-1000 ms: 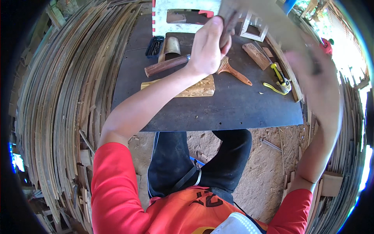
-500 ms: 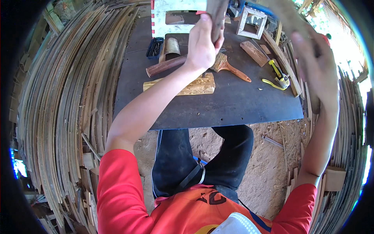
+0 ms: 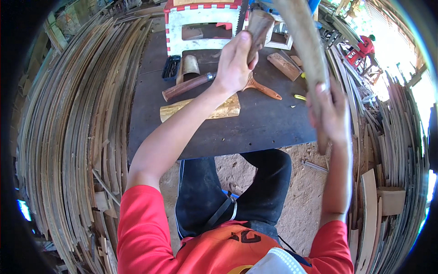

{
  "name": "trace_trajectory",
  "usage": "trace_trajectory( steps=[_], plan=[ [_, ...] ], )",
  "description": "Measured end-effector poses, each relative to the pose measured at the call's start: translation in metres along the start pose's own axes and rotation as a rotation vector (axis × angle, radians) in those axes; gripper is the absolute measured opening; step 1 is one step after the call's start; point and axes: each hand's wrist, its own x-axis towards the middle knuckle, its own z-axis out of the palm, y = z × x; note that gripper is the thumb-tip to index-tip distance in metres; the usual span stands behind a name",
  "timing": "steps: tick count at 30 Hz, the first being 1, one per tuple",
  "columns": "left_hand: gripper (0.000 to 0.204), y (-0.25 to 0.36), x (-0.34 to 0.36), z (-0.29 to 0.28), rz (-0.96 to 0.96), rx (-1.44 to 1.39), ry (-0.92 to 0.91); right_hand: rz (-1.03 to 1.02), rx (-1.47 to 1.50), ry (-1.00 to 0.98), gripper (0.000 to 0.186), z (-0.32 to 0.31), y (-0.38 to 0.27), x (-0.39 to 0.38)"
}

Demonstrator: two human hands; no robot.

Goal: Carving a piece of wood using a chisel and a wooden mallet.

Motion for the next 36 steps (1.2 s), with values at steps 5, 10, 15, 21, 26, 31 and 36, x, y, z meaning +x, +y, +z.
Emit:
trace_trajectory(
  steps=[5, 10, 15, 21, 26, 31, 36],
  plan=[
    [0.062, -0.001, 0.01, -0.016, -0.111, -0.202, 0.053, 0.175, 0.576, -0.091, 0.037, 0.043, 0.069, -0.021],
    [0.062, -0.008, 0.023, -0.022, -0.206, -0.255, 0.085, 0.287, 0.738, -0.082, 0.043, 0.065, 0.098, -0.019],
    [0.059, -0.011, 0.025, -0.029, -0.257, -0.265, 0.101, 0.347, 0.677, -0.054, 0.044, 0.069, 0.105, -0.021],
    [0.055, -0.022, 0.034, -0.026, -0.349, -0.21, 0.142, 0.359, 0.68, -0.057, 0.045, 0.066, 0.106, -0.022],
    [0.053, -0.029, 0.039, -0.031, -0.365, -0.16, 0.164, 0.353, 0.689, -0.066, 0.045, 0.067, 0.106, -0.021],
    [0.055, -0.026, 0.035, -0.035, -0.336, -0.178, 0.195, 0.345, 0.7, -0.053, 0.044, 0.067, 0.11, -0.022],
    [0.058, -0.013, 0.025, -0.043, -0.235, -0.233, 0.218, 0.35, 0.695, -0.057, 0.044, 0.067, 0.106, -0.021]
  ],
)
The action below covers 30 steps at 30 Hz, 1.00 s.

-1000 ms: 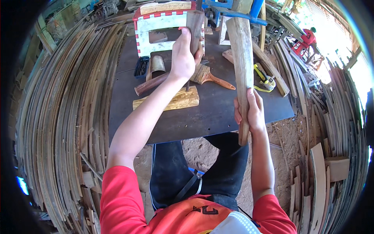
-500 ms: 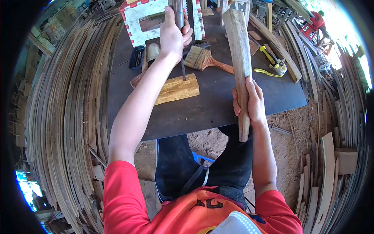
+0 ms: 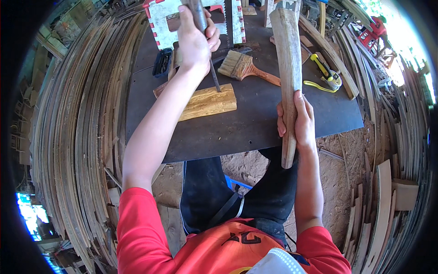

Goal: Carving a piece of wood using a chisel and a wooden mallet.

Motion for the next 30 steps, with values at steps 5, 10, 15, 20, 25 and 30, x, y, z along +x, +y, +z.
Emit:
trace_trajectory(
  steps=[5, 10, 15, 20, 25, 30],
  plan=[
    [0.074, 0.012, -0.045, 0.003, 0.203, 0.023, -0.063, 0.001, -0.005, 0.039, 0.044, -0.004, 0.002, 0.0],
    [0.08, 0.021, -0.085, 0.003, 0.452, 0.087, -0.191, 0.01, -0.013, 0.03, 0.045, 0.002, 0.0, 0.001],
    [0.078, 0.036, -0.068, 0.016, 0.396, 0.045, -0.253, 0.005, -0.032, 0.042, 0.046, -0.002, 0.001, 0.002],
    [0.072, 0.018, -0.046, 0.007, 0.255, 0.044, -0.254, 0.01, -0.028, 0.033, 0.046, -0.001, 0.001, 0.002],
    [0.067, 0.014, -0.042, 0.015, 0.246, -0.132, -0.142, 0.006, -0.025, 0.019, 0.046, -0.001, 0.002, 0.003],
    [0.066, 0.004, -0.035, 0.011, 0.246, -0.154, -0.195, 0.006, -0.036, 0.014, 0.047, -0.001, 0.002, 0.003]
  ],
)
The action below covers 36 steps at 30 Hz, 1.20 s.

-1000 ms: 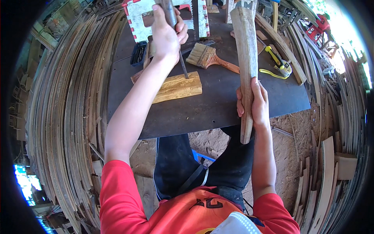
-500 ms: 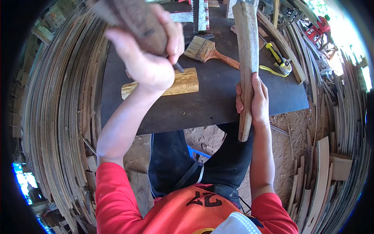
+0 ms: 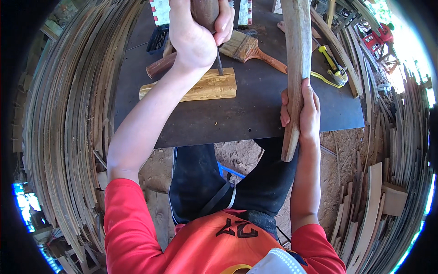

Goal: Carving a piece of wood using a chisel and a wooden mallet.

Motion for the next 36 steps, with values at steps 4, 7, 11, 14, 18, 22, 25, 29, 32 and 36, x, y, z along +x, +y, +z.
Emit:
trace_trajectory(
  steps=[4, 7, 11, 14, 18, 22, 25, 29, 32, 36],
  plan=[
    [0.065, -0.005, 0.005, 0.004, -0.01, 0.072, -0.06, -0.002, 0.02, 0.006, 0.046, 0.0, 0.0, 0.0],
    [0.066, -0.011, 0.004, 0.012, -0.049, 0.193, -0.051, -0.031, -0.03, 0.003, 0.046, 0.004, -0.004, -0.001],
    [0.065, -0.011, 0.014, 0.006, -0.109, 0.279, -0.041, -0.331, -0.498, 0.001, 0.04, 0.005, -0.06, 0.005],
    [0.064, -0.01, 0.014, 0.008, -0.153, 0.264, 0.037, -0.586, -0.71, 0.213, 0.052, 0.019, -0.119, 0.007],
    [0.064, -0.014, 0.013, 0.028, -0.179, 0.212, 0.053, -0.665, -0.955, 0.225, 0.052, -0.01, -0.177, 0.024],
    [0.065, -0.005, 0.002, 0.027, -0.201, 0.273, 0.068, -1.099, -1.224, 0.087, 0.055, -0.011, -0.18, 0.043],
    [0.066, -0.006, 0.0, 0.026, -0.15, 0.295, 0.023, -0.861, -1.125, 0.133, 0.054, 0.0, -0.181, 0.02],
    [0.072, -0.015, -0.003, 0.026, -0.054, 0.424, -0.049, -0.544, -0.989, 0.045, 0.054, 0.005, -0.181, -0.001],
    [0.08, -0.001, -0.007, 0.026, 0.0, 0.43, -0.076, -0.405, -0.873, -0.012, 0.06, 0.011, -0.163, -0.005],
    [0.076, -0.002, -0.008, 0.009, 0.0, 0.293, 0.047, -0.239, -0.502, -0.007, 0.048, 0.013, -0.093, -0.004]
  ],
)
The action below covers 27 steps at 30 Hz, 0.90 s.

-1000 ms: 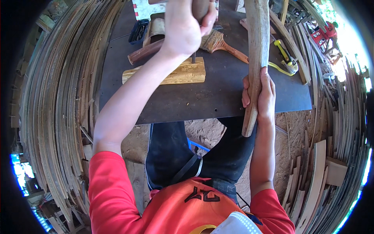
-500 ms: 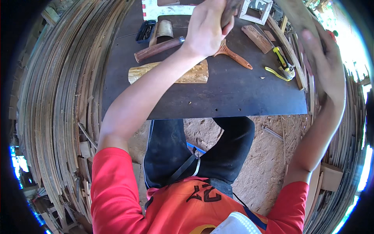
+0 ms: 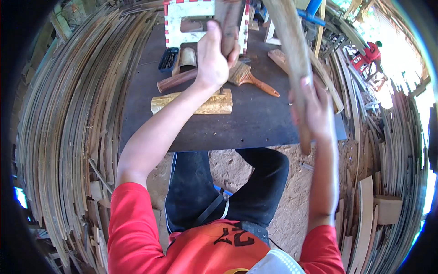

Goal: Carving a piece of wood using a chisel and a wooden mallet.

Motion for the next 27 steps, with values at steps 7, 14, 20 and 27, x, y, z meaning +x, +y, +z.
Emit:
trace_trajectory(
  steps=[7, 14, 20, 27],
  plan=[
    [0.059, 0.019, 0.028, -0.047, -0.223, -0.434, 0.378, 0.219, 0.4, -0.076, 0.042, 0.036, 0.07, -0.019],
    [0.06, 0.035, 0.016, -0.054, -0.188, -0.291, 0.104, 0.272, 0.383, -0.09, 0.044, 0.031, 0.076, -0.023],
    [0.062, 0.038, 0.009, -0.038, -0.147, -0.207, 0.023, 0.257, 0.365, -0.12, 0.05, 0.033, 0.077, -0.023],
    [0.06, 0.023, 0.013, -0.017, -0.105, -0.195, 0.106, 0.239, 0.334, -0.092, 0.049, 0.033, 0.078, -0.023]
  ],
)
